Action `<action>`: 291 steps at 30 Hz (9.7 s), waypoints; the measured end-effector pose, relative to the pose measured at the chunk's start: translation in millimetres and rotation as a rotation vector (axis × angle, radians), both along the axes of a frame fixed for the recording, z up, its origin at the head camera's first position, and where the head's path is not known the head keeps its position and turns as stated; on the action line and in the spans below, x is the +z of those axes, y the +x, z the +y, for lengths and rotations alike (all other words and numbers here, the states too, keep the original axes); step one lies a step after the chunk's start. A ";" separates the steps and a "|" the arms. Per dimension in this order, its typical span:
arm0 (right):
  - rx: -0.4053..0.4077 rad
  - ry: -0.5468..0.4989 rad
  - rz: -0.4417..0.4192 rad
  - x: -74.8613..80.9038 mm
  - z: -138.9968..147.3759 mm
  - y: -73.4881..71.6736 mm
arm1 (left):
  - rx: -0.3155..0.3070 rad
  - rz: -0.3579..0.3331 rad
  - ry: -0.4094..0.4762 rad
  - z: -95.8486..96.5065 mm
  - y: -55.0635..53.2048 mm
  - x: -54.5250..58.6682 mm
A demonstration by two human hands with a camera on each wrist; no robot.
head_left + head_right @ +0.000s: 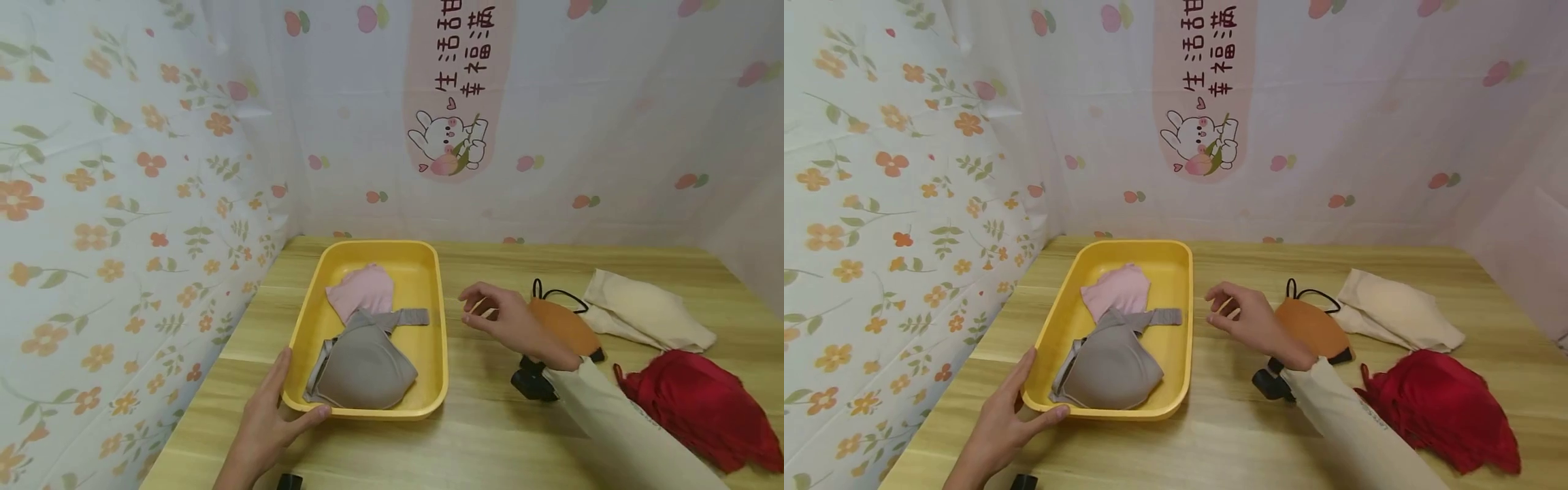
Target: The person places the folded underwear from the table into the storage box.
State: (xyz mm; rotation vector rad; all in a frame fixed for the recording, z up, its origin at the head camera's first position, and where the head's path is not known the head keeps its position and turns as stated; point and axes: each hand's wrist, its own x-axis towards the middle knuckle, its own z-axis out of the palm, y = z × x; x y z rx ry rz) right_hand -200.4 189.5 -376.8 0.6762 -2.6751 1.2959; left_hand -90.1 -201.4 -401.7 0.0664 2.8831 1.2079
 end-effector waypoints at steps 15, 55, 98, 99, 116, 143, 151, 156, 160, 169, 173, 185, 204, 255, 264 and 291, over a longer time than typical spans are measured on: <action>-0.265 0.375 -0.088 5.4 107.4 3.8 | -0.002 -0.010 0.018 0.5 0.6 1.3; -0.331 0.521 -0.420 -22.0 137.6 -1.0 | 0.006 0.017 0.009 0.0 0.9 -1.5; -0.165 -0.248 -0.601 -8.9 131.2 5.4 | 0.021 -0.002 0.022 0.4 0.8 -1.8; -0.161 -0.252 -0.602 -7.7 130.2 5.4 | 0.022 -0.002 0.021 0.3 0.8 -1.9; -0.161 -0.260 -0.557 9.2 112.8 8.1 | 0.020 0.015 0.026 1.3 0.6 -2.3; -0.160 -0.391 -0.514 27.4 84.6 18.5 | 0.026 0.002 0.028 1.9 1.0 -2.3; -0.143 -0.577 -0.495 28.5 75.9 20.2 | 0.026 -0.014 0.036 1.1 0.8 -3.2; -0.146 -0.643 -0.484 28.5 69.5 19.7 | 0.028 -0.012 0.047 1.2 0.9 -3.8; -0.148 -0.673 -0.458 27.1 61.8 18.7 | 0.027 -0.012 0.051 1.1 1.0 -4.1; -0.185 -0.706 -0.429 30.1 44.6 15.3 | 0.022 -0.004 0.050 1.1 0.7 -3.9; -0.202 -0.718 -0.430 32.9 36.9 11.7 | 0.024 -0.001 0.048 1.3 0.3 -4.0; -0.244 -0.647 -0.444 36.4 17.6 2.1 | 0.014 0.009 0.051 1.2 1.1 -3.8; -0.202 -0.633 -0.472 44.1 -31.2 -23.6 | 0.023 0.004 0.051 1.3 0.0 -5.3; -0.333 -0.646 -0.617 22.5 -152.6 -89.3 | 0.016 0.008 0.069 0.5 -0.6 -3.9; -0.333 -0.651 -0.651 9.0 -164.6 -92.5 | 0.017 -0.011 0.056 0.4 0.2 -4.2; -0.150 0.503 -0.188 11.9 -164.9 -90.9 | 0.019 0.015 0.069 0.6 0.7 -5.3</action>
